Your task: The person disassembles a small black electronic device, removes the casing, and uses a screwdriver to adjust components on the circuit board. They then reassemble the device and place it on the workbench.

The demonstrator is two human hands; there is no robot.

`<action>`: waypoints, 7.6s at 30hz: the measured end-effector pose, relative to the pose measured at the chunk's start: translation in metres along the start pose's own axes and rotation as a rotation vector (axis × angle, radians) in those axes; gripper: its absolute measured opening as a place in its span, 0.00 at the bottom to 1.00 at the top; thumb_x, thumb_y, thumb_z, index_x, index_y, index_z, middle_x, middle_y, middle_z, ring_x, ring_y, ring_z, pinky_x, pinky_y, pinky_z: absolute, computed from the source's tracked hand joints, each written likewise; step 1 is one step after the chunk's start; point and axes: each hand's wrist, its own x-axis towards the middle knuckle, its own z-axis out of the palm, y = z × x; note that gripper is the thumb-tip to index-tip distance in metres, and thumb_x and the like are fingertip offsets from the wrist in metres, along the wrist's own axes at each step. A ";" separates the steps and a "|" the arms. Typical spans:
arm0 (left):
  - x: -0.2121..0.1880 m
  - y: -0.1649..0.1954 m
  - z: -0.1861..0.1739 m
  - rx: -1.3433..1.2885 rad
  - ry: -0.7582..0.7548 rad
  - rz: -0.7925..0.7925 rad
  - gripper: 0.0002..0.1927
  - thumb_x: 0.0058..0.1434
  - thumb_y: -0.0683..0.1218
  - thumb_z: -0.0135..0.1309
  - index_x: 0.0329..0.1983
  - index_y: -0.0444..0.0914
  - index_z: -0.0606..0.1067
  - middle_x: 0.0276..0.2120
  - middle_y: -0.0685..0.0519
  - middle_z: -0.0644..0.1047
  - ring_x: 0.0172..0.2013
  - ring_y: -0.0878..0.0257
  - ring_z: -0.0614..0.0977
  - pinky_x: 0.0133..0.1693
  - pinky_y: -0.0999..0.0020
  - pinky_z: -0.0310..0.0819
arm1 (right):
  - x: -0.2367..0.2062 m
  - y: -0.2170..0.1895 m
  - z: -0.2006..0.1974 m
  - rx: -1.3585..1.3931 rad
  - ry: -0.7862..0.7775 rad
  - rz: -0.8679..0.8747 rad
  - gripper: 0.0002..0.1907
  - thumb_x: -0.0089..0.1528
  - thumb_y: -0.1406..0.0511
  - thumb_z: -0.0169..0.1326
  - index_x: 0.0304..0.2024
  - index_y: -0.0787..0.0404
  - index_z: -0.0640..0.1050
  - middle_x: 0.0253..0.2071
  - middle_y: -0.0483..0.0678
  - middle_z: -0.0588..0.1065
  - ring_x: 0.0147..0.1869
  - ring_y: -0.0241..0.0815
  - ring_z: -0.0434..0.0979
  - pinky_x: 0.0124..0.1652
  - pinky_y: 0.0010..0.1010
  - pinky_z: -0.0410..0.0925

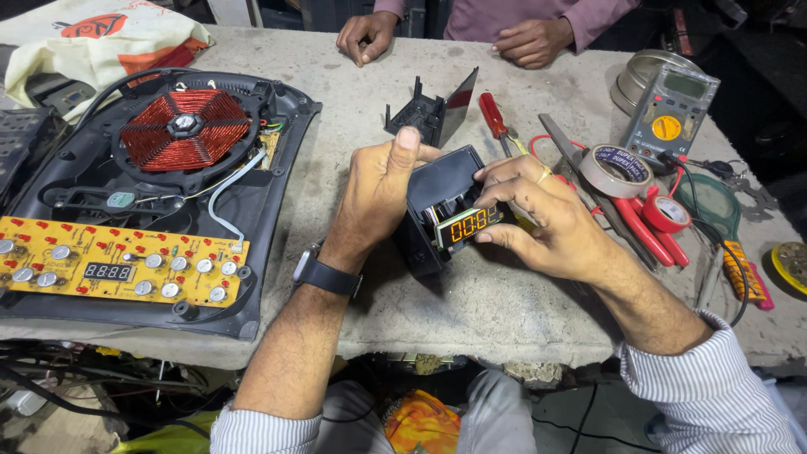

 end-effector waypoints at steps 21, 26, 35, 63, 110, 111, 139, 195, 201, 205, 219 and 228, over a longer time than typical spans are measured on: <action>0.014 -0.038 -0.009 -0.225 -0.058 -0.113 0.34 0.74 0.63 0.38 0.44 0.28 0.81 0.36 0.50 0.84 0.38 0.67 0.84 0.43 0.72 0.80 | 0.004 -0.013 -0.011 -0.082 -0.035 -0.171 0.22 0.50 0.62 0.73 0.44 0.59 0.81 0.43 0.44 0.76 0.55 0.46 0.77 0.64 0.49 0.65; 0.016 -0.044 -0.011 -0.274 -0.087 -0.104 0.34 0.74 0.63 0.39 0.46 0.28 0.81 0.37 0.49 0.84 0.38 0.66 0.84 0.44 0.72 0.80 | 0.003 -0.012 -0.012 -0.052 -0.039 -0.134 0.23 0.49 0.62 0.73 0.45 0.60 0.81 0.43 0.45 0.76 0.55 0.46 0.76 0.61 0.46 0.66; 0.019 -0.041 -0.015 -0.242 -0.120 -0.145 0.32 0.74 0.62 0.40 0.48 0.29 0.80 0.39 0.49 0.84 0.41 0.66 0.85 0.47 0.71 0.80 | -0.001 -0.016 -0.015 0.023 -0.020 -0.125 0.25 0.50 0.62 0.72 0.48 0.62 0.81 0.46 0.48 0.75 0.58 0.48 0.74 0.58 0.41 0.67; -0.010 0.012 -0.019 -0.332 -0.399 -0.007 0.24 0.67 0.51 0.48 0.54 0.28 0.80 0.45 0.45 0.85 0.46 0.64 0.85 0.53 0.72 0.78 | -0.021 0.016 -0.021 0.522 0.099 0.108 0.34 0.68 0.51 0.59 0.68 0.67 0.70 0.62 0.49 0.69 0.67 0.38 0.70 0.67 0.30 0.65; -0.004 -0.003 -0.034 -0.354 -0.450 -0.006 0.17 0.66 0.44 0.55 0.53 0.28 0.80 0.39 0.50 0.83 0.38 0.69 0.81 0.43 0.76 0.74 | -0.012 0.006 -0.011 0.070 0.047 -0.151 0.33 0.54 0.37 0.58 0.39 0.56 0.85 0.62 0.55 0.74 0.74 0.55 0.63 0.72 0.51 0.56; -0.004 -0.002 -0.034 -0.332 -0.458 0.004 0.18 0.65 0.44 0.56 0.53 0.28 0.81 0.38 0.49 0.83 0.37 0.70 0.80 0.41 0.76 0.72 | -0.013 0.008 -0.013 0.077 0.061 -0.145 0.33 0.56 0.36 0.56 0.39 0.56 0.85 0.61 0.55 0.74 0.74 0.54 0.63 0.72 0.50 0.56; 0.004 -0.018 -0.033 -0.246 -0.367 0.017 0.14 0.73 0.45 0.48 0.52 0.31 0.79 0.43 0.53 0.83 0.44 0.71 0.82 0.50 0.74 0.77 | -0.019 0.029 0.001 0.644 -0.008 0.178 0.48 0.66 0.38 0.53 0.72 0.67 0.65 0.75 0.59 0.60 0.78 0.52 0.59 0.74 0.48 0.57; 0.005 -0.031 -0.027 0.027 -0.165 0.096 0.33 0.62 0.65 0.59 0.55 0.33 0.79 0.63 0.42 0.75 0.65 0.51 0.74 0.66 0.56 0.66 | -0.022 0.065 0.039 0.794 -0.053 0.492 0.57 0.59 0.65 0.66 0.80 0.59 0.44 0.75 0.52 0.59 0.77 0.42 0.63 0.73 0.36 0.60; 0.006 -0.031 -0.021 0.054 -0.112 0.081 0.33 0.65 0.64 0.55 0.57 0.32 0.77 0.59 0.43 0.76 0.61 0.54 0.77 0.61 0.58 0.69 | -0.017 0.050 0.063 0.667 0.064 0.434 0.54 0.56 0.71 0.65 0.77 0.65 0.48 0.69 0.54 0.63 0.75 0.44 0.63 0.73 0.40 0.59; 0.004 -0.031 -0.019 0.102 -0.081 0.115 0.32 0.66 0.64 0.53 0.54 0.30 0.77 0.55 0.43 0.78 0.57 0.54 0.79 0.58 0.59 0.73 | -0.009 0.041 0.071 0.749 0.134 0.483 0.49 0.56 0.72 0.62 0.74 0.64 0.50 0.66 0.52 0.65 0.71 0.42 0.67 0.70 0.39 0.63; 0.002 -0.019 -0.013 0.226 0.009 0.139 0.29 0.70 0.63 0.46 0.49 0.32 0.77 0.48 0.42 0.80 0.52 0.52 0.82 0.56 0.59 0.73 | 0.005 0.024 0.079 0.369 0.242 0.606 0.46 0.54 0.66 0.63 0.70 0.64 0.56 0.59 0.53 0.71 0.63 0.42 0.73 0.61 0.35 0.70; 0.003 -0.016 -0.011 0.235 0.028 0.209 0.31 0.73 0.63 0.41 0.51 0.30 0.75 0.51 0.40 0.79 0.54 0.48 0.81 0.57 0.58 0.72 | 0.008 0.022 0.069 0.426 0.188 0.589 0.47 0.54 0.65 0.63 0.71 0.66 0.56 0.61 0.55 0.71 0.66 0.43 0.71 0.64 0.37 0.67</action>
